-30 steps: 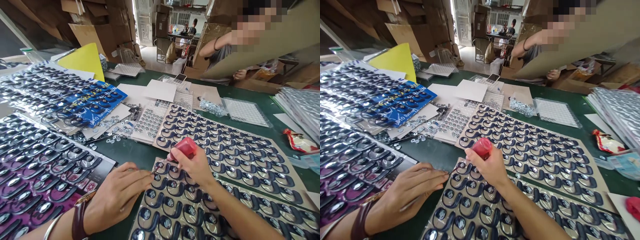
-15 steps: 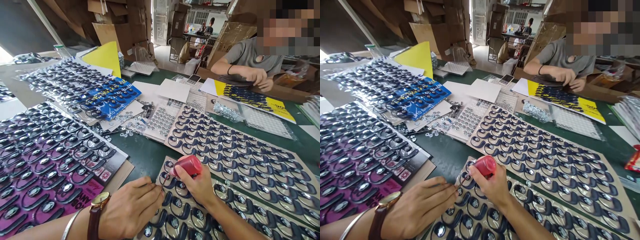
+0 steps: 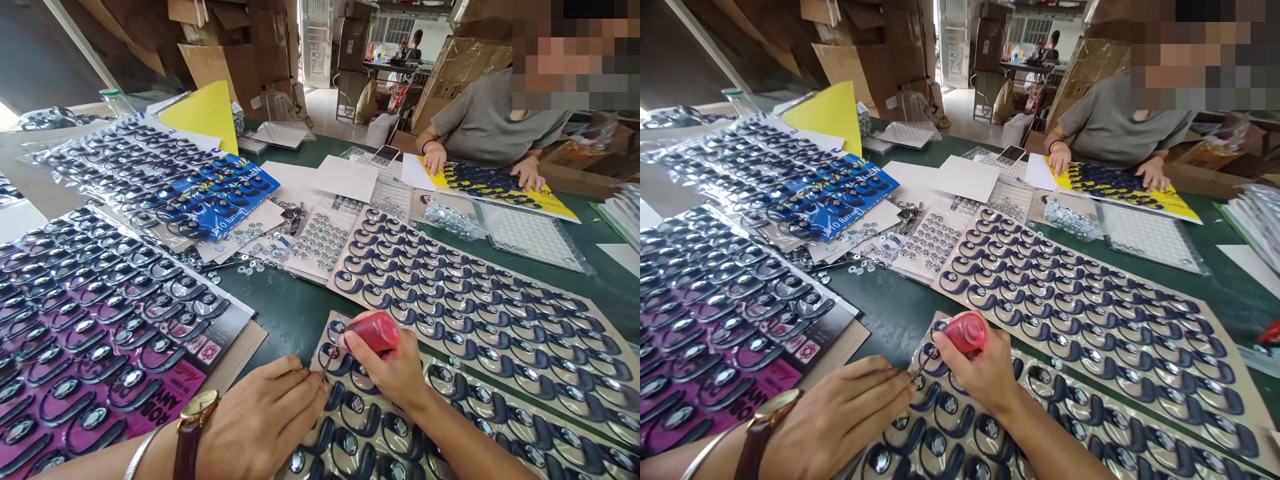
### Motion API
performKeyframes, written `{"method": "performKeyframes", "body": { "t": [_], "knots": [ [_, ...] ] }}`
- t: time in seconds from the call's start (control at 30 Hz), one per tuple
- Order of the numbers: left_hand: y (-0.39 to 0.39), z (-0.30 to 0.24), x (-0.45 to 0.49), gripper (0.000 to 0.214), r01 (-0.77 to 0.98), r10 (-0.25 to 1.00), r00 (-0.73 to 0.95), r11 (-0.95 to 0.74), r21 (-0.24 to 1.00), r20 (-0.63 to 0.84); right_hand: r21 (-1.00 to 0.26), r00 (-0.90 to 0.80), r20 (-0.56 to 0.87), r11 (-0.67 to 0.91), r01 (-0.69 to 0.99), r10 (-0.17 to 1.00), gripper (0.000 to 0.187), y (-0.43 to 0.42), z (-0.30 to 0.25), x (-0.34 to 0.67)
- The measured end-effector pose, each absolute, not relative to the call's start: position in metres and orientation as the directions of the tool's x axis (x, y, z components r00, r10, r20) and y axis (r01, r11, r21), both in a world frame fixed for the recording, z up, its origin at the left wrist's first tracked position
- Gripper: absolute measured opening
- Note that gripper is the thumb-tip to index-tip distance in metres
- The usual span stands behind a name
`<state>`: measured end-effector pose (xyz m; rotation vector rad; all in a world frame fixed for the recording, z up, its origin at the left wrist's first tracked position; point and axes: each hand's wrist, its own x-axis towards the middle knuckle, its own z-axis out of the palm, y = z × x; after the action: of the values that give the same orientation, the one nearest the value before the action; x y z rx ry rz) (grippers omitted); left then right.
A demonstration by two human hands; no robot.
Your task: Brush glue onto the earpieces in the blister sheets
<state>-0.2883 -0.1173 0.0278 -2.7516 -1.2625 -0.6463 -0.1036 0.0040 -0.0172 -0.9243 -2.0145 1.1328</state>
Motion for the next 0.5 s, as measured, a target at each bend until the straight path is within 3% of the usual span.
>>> {"method": "performKeyframes", "body": {
  "t": [0.5],
  "knots": [
    [-0.1137,0.0336,-0.2891,0.043,0.737,0.732,0.562,-0.654,0.168,0.385,-0.877,-0.525,0.212,0.397,0.270,0.824,0.021,0.0054,-0.0153,-0.1047]
  ]
}}
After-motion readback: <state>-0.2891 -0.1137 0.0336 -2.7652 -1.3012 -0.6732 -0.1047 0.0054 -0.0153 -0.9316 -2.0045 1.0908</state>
